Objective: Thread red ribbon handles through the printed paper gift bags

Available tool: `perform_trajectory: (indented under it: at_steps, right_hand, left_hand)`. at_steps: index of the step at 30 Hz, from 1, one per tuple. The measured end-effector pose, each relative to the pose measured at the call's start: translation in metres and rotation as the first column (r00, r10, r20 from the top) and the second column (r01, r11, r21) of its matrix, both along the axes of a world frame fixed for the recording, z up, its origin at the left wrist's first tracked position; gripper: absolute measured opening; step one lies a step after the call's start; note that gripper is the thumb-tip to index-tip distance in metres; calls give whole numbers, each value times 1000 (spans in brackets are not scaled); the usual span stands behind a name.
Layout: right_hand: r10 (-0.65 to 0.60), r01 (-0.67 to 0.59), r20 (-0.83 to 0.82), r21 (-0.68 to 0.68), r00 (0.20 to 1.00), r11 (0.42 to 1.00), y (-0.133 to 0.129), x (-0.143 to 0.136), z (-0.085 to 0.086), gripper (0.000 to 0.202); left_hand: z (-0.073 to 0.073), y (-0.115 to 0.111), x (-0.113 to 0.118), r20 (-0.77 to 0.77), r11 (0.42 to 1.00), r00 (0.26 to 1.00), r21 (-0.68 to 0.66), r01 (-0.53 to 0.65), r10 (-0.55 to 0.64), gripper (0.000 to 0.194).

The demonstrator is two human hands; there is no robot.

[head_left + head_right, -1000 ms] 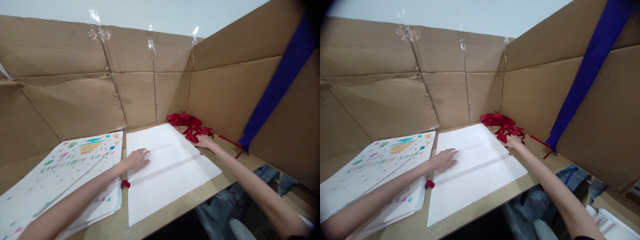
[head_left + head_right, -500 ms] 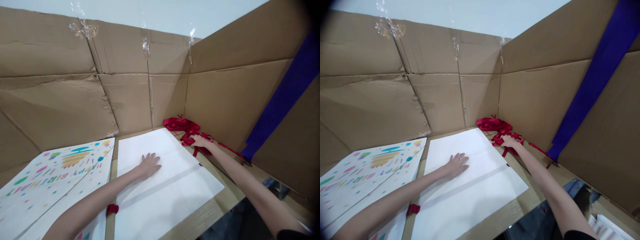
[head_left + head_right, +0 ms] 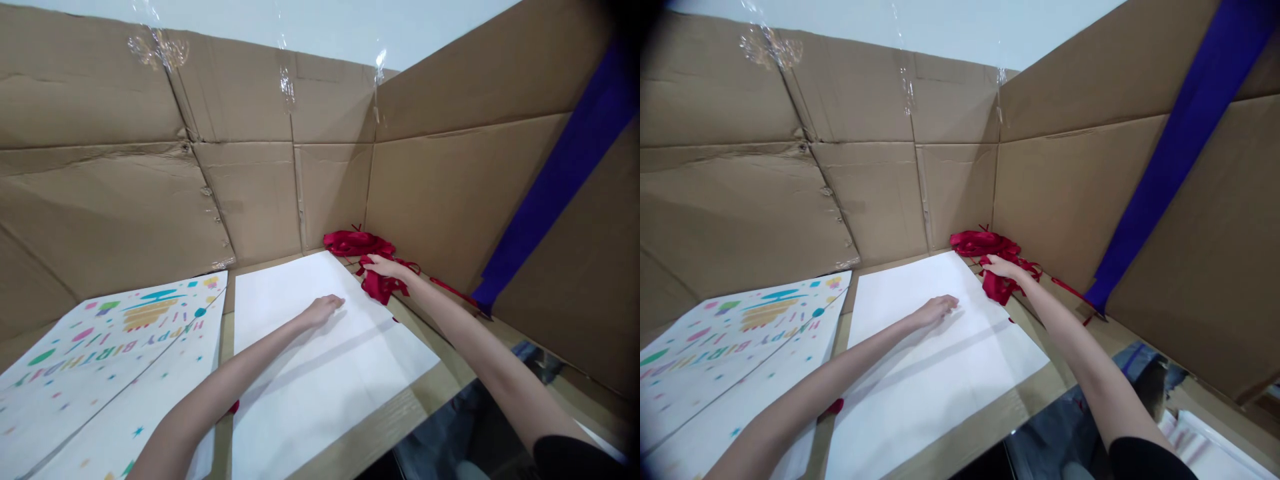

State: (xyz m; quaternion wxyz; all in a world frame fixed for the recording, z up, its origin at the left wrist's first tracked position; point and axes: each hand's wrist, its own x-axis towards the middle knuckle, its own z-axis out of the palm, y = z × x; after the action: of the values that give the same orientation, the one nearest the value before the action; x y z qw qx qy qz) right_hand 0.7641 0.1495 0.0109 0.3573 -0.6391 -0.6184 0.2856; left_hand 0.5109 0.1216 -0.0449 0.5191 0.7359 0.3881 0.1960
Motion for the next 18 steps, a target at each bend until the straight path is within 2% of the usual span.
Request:
perform_trajectory:
  at_steps: [1,3,4,5,6,8,11,13,14,16,17,18]
  right_hand:
    - [38,-37,-26,16,999,999,-3,-13,7,11]
    - [161,-158,-42,68,986,985,-12,-45,18,17]
    - [237,-232,-40,97,971,968,-18,-62,20,17]
    - [313,-309,-24,111,949,945,-25,-79,21,15]
    - [407,-406,10,98,913,909,-31,-93,20,14]
    - [516,-521,103,17,850,854,-42,-112,15,11]
    - [576,-566,192,-108,795,817,-51,-106,5,19]
    - [541,-532,163,-98,825,841,-49,-81,-1,27]
    - [475,-471,144,-65,868,880,-47,-63,-4,31]
    - [185,-194,200,29,962,980,-39,-26,-13,34]
    - [37,-53,320,42,947,998,-35,-7,-17,34]
    - [-57,54,477,19,877,998,-30,10,-22,47]
  left_hand:
    - [3,-1,5,70,975,996,-219,-31,47,51]
    - [9,-3,16,221,816,962,-577,-3,159,65]
    - [13,-3,21,297,736,926,-676,33,231,72]
    - [18,-3,25,370,687,877,-724,65,307,75]
    - [22,-1,28,431,667,823,-740,88,369,76]
    - [29,5,29,500,682,753,-725,95,427,66]
    - [37,22,18,483,809,778,-585,-55,402,32]
    - [43,34,4,421,862,800,-455,-222,428,12]
    - [46,39,-5,389,867,803,-406,-289,451,7]
    - [56,47,-26,329,856,806,-351,-379,492,4]
    - [63,50,-37,305,848,800,-315,-427,516,4]
    - [70,52,-48,289,834,787,-281,-475,545,4]
